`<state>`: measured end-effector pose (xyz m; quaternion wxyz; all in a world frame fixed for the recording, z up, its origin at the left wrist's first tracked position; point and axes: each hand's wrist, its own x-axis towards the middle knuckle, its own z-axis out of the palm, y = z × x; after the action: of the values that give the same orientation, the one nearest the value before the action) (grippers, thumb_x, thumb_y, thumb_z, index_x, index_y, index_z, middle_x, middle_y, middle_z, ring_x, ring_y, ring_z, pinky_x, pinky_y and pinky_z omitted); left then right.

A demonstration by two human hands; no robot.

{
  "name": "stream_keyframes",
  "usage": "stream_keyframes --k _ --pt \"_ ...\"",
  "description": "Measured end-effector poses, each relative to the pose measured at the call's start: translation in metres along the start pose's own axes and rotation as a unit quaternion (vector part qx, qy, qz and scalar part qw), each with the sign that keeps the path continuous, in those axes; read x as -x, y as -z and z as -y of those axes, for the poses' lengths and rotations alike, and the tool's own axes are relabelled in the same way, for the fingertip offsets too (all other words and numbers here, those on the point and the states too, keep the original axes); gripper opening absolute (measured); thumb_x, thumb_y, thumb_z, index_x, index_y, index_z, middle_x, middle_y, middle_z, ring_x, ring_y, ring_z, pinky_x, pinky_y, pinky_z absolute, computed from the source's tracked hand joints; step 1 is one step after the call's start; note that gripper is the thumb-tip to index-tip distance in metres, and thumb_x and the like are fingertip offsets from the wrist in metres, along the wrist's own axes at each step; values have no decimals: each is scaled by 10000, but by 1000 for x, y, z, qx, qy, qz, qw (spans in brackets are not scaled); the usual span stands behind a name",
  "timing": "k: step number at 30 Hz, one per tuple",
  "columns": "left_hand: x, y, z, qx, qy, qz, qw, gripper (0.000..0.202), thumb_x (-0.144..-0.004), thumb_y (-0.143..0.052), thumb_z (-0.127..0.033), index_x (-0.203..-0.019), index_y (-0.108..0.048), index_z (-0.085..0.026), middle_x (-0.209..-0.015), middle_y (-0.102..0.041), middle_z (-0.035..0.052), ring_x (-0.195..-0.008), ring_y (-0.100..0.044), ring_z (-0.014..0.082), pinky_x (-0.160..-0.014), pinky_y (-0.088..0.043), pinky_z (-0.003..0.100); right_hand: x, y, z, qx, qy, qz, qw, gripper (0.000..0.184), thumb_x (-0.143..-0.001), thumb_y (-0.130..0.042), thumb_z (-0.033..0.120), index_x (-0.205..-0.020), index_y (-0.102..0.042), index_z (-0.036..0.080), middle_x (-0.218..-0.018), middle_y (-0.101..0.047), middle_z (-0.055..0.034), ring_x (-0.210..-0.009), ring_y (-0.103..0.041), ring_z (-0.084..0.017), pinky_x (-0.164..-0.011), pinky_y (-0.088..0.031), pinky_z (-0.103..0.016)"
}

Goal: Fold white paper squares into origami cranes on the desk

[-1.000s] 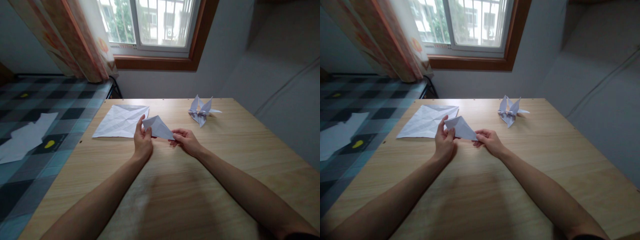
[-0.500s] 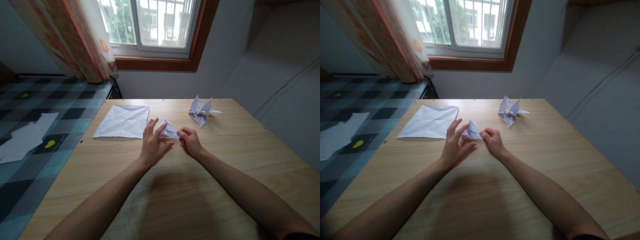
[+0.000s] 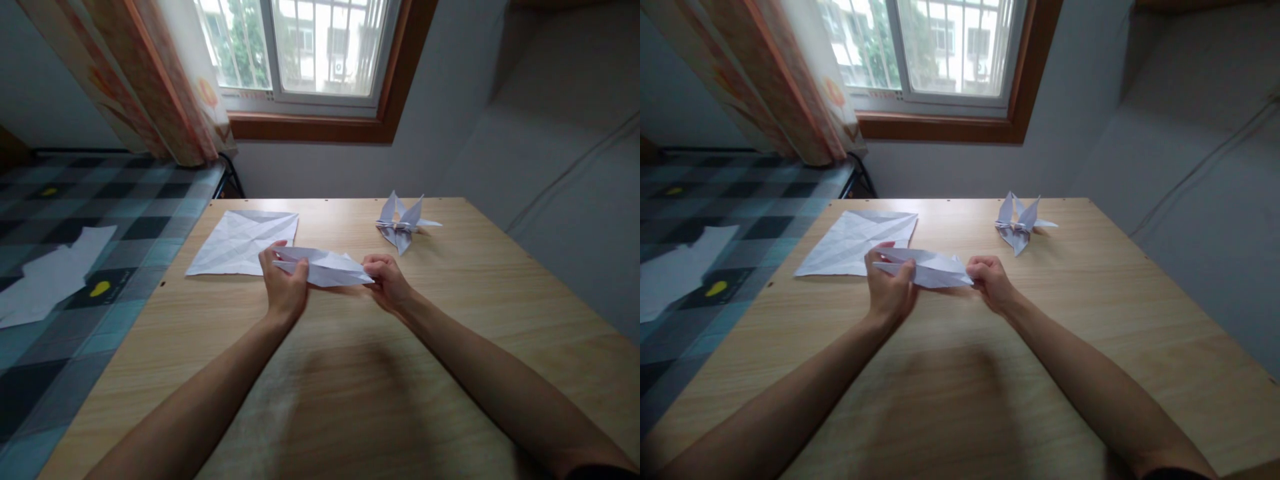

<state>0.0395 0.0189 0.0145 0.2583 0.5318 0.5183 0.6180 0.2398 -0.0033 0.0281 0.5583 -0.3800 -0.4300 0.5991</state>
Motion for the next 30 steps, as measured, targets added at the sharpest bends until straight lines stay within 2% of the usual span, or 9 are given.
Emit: stream_keyframes --k 3,8,11,16,21,23,25,27,30 --pt "1 -1 -2 -61 -17 -31 998 457 -656 -668 -86 -1078 -555 -222 -1067 -510 47 -998 -528 235 -906 -436 396 -2 1 7 -31 7 -7 999 262 -583 -660 278 -444 -452 196 -402 -261 97 -389 -154 -30 -375 -97 -184" --pt "4 -1 -6 -70 27 35 997 572 -644 -616 -79 -1192 -516 -210 -1018 -579 23 -662 -494 130 -687 -438 322 -7 7 17 -52 12 8 999 307 -590 -694 270 -465 -424 194 -405 -303 97 -379 -158 -18 -359 -120 -160" --pt "5 -1 -5 -72 0 45 996 621 -639 -586 -62 -1233 -497 -218 -1070 -597 26 -683 -517 120 -666 -434 284 -13 15 23 -53 5 3 999 364 -611 -721 264 -493 -383 201 -410 -285 109 -378 -158 -19 -343 -140 -145" --pt "4 -2 -1 -83 -56 62 993 508 -695 -570 -82 -1190 -552 -196 -1123 -628 53 -978 -605 195 -819 -484 321 -28 43 32 -62 -1 -104 993 348 -641 -669 228 -516 -345 219 -390 -258 124 -338 -137 -22 -305 -148 -156" --pt "2 0 -4 -135 -66 154 977 275 -749 -505 -77 -930 -682 -183 -968 -678 41 -919 -629 201 -857 -509 338 -39 66 30 37 -29 -234 971 382 -741 -615 280 -523 -303 241 -377 -215 127 -313 -127 -41 -291 -121 -185" --pt "3 1 -6 -174 -80 177 965 316 -757 -475 -50 -929 -701 -187 -973 -674 48 -929 -631 205 -879 -513 339 -41 70 24 78 -16 -263 962 374 -741 -647 288 -531 -342 236 -389 -262 119 -324 -163 -45 -306 -127 -189" --pt "6 2 -8 -227 -96 190 950 402 -762 -460 -25 -1053 -688 -182 -1035 -657 70 -957 -631 218 -909 -512 357 -42 73 17 120 9 -278 953 345 -731 -672 295 -530 -402 220 -410 -322 102 -354 -221 -51 -342 -159 -192" --pt "9 3 -9 -294 -114 197 928 513 -769 -482 -28 -1242 -610 -179 -1116 -623 103 -985 -623 244 -913 -514 393 -42 75 12 238 56 -300 922 334 -747 -657 328 -515 -451 206 -436 -377 75 -410 -306 -72 -406 -224 -207" --pt "15 3 -11 -381 -181 186 887 659 -792 -536 -60 -1423 -458 -233 -1305 -544 145 -1150 -561 311 -954 -487 475 -42 80 9 441 100 -324 831 355 -809 -572 389 -518 -501 199 -495 -485 24 -513 -425 -125 -517 -301 -250"
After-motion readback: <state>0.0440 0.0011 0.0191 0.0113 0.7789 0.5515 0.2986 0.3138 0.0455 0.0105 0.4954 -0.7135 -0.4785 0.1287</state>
